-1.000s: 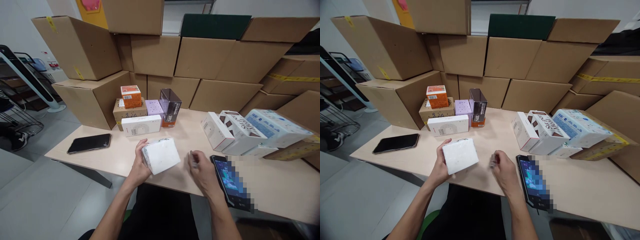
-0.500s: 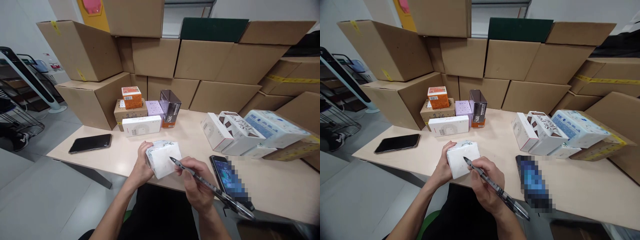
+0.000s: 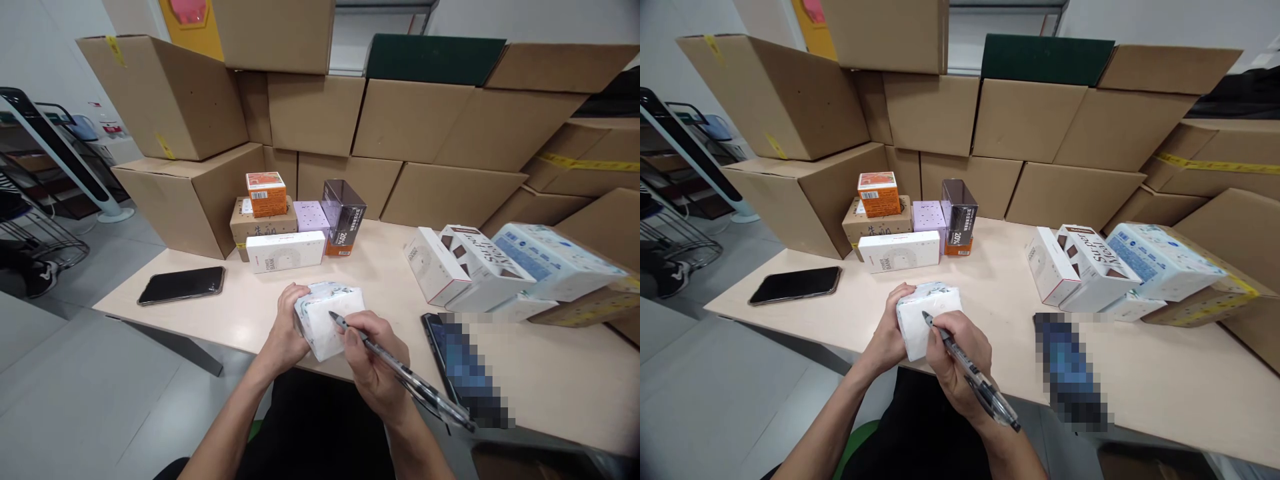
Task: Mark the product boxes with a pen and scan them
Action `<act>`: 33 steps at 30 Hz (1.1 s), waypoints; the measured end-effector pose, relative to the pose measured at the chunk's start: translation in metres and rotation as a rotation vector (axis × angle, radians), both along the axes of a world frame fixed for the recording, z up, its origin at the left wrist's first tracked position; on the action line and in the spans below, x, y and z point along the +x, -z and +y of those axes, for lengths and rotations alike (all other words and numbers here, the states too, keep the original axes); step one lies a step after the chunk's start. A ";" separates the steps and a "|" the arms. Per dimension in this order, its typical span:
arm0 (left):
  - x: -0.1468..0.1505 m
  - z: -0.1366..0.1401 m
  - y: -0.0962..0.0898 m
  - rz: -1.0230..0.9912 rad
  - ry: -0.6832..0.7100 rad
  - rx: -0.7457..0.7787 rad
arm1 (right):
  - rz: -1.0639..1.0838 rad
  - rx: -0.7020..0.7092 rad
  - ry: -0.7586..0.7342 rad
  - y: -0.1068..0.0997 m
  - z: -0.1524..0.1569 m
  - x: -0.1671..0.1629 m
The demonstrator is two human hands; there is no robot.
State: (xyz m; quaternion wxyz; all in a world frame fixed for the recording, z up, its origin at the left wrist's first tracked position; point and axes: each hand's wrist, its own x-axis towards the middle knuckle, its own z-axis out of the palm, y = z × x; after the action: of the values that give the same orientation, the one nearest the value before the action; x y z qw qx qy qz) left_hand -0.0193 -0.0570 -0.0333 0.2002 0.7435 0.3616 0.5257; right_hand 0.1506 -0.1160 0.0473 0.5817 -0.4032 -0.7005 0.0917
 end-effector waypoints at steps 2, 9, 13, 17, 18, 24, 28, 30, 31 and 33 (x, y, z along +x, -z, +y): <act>0.000 0.000 0.000 -0.003 0.002 -0.002 | -0.034 0.004 -0.011 -0.001 0.001 0.000; 0.000 0.000 0.000 0.001 -0.009 -0.012 | -0.044 0.034 -0.035 0.004 0.004 0.001; 0.000 -0.001 -0.002 0.014 -0.014 -0.015 | -0.044 0.022 -0.020 0.002 0.005 0.001; 0.000 0.000 -0.002 0.016 -0.017 -0.013 | -0.045 0.011 -0.047 -0.001 0.005 0.000; 0.000 0.000 -0.002 0.015 -0.015 -0.012 | -0.036 -0.004 -0.056 0.000 0.005 0.000; -0.001 0.001 0.003 0.005 -0.004 -0.064 | 0.324 -0.002 -0.038 0.013 0.004 0.006; -0.002 0.000 0.001 -0.030 0.002 -0.214 | 0.254 -0.020 0.299 0.026 0.010 0.034; -0.002 -0.001 -0.003 -0.064 0.008 -0.289 | -0.056 -0.097 0.369 0.033 0.015 0.053; -0.001 0.000 -0.005 -0.082 0.007 -0.333 | -0.231 -0.153 0.367 0.037 0.017 0.062; -0.001 0.001 -0.010 -0.123 0.008 -0.434 | -0.540 -0.281 0.365 0.045 0.021 0.074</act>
State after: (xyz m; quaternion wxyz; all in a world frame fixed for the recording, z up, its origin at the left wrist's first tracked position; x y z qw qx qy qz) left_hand -0.0203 -0.0565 -0.0235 0.3790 0.6510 0.4505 0.4792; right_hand 0.2248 -0.0949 0.0026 0.3212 -0.6075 -0.7259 -0.0278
